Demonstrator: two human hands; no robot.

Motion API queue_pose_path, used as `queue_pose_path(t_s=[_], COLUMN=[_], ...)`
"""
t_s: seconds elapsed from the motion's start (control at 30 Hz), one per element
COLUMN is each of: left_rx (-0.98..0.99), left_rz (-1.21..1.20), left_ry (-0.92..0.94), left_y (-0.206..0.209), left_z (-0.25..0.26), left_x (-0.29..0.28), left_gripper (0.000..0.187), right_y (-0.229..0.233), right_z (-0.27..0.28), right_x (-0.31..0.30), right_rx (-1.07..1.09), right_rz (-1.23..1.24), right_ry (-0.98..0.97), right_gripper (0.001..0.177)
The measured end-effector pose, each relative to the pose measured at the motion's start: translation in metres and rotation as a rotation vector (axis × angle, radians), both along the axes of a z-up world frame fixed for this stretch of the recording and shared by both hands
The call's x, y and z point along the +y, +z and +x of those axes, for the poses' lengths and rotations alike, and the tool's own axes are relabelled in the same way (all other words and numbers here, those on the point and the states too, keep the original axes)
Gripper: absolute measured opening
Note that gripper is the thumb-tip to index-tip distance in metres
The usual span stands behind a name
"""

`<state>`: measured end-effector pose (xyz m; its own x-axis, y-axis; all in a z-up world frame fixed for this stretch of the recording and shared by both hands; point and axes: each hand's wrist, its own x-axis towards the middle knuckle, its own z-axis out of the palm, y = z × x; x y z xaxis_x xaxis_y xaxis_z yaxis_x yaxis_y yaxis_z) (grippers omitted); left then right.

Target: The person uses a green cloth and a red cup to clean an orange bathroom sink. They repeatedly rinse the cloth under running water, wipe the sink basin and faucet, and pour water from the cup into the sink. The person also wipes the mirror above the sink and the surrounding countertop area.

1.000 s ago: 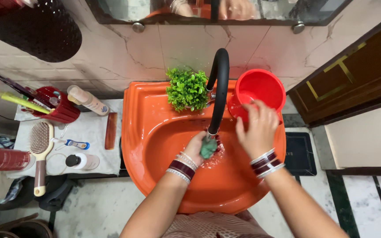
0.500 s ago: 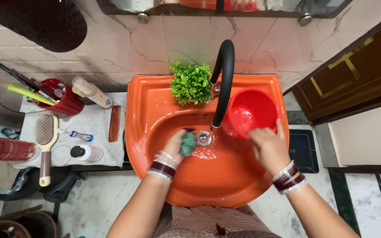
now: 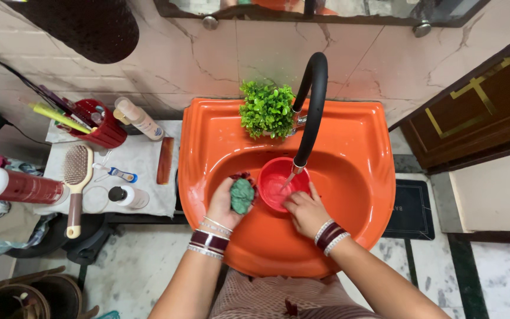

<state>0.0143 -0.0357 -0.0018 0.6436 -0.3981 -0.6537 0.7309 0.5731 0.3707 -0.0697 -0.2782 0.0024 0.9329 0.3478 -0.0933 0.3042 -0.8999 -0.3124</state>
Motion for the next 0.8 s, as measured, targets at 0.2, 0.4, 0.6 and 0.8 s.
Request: queue_pose_path(t_s=[0.2, 0.4, 0.6, 0.8], left_rx=[-0.020, -0.284, -0.812, -0.707], left_rz=[-0.029, -0.150, 0.477, -0.005], left_ry=[-0.187, -0.319, -0.778, -0.686], left_y=[0.000, -0.020, 0.032, 0.055], left_z=[-0.043, -0.102, -0.108, -0.090], left_x=[-0.063, -0.179, -0.211, -0.211], left_gripper=[0.031, 0.043, 0.083, 0.086], right_y=[0.046, 0.007, 0.020, 0.025], right_z=[-0.030, -0.046, -0.034, -0.007], right_x=[0.010, -0.020, -0.056, -0.072], right_rx=[0.143, 0.080, 0.124, -0.047], right_rz=[0.950, 1.624, 1.904, 1.996], right_ry=[-0.550, -1.118, -1.294, -1.247], right_gripper=[0.044, 0.044, 0.040, 0.026])
